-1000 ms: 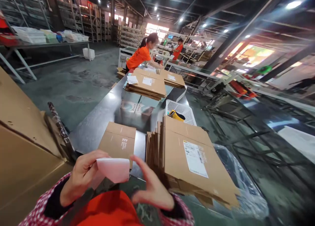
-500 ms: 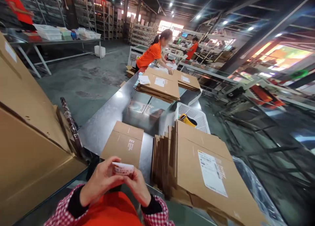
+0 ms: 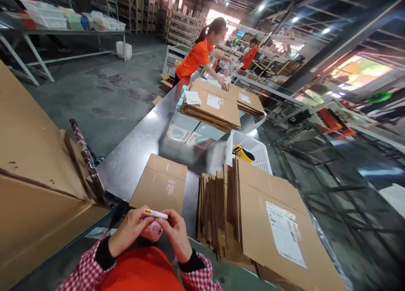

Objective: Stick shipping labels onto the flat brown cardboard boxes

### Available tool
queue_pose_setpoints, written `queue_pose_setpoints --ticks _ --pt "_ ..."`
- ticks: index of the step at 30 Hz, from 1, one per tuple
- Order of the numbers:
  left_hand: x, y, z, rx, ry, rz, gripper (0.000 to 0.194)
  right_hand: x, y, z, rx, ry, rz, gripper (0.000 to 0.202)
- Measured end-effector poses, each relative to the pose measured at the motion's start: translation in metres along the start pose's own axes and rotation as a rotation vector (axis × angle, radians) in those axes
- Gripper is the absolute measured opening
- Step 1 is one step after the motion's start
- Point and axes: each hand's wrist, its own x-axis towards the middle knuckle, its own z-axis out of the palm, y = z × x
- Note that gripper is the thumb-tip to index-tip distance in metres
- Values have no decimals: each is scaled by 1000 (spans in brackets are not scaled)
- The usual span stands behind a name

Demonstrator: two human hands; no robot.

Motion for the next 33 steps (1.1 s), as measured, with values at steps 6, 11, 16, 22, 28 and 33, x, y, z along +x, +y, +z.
queue_pose_setpoints --ticks 6,11,16,22,28,33 --pt "12 -15 -4 90 48 -76 28 9 14 20 -32 166 8 27" --pt "15 -29 -12 66 -22 -54 22 24 21 24 97 66 221 39" --pt "18 -33 -20 89 -30 -79 27 35 20 27 2 64 200 29" --pt "24 -49 -25 83 -33 -63 37 32 27 43 -213 121 83 28" --pt "16 -103 -36 315 -134 98 35 74 38 -11 -410 435 -69 36" --pt "9 -139 -36 397 -135 129 31 134 54 -61 -450 447 -41 40"
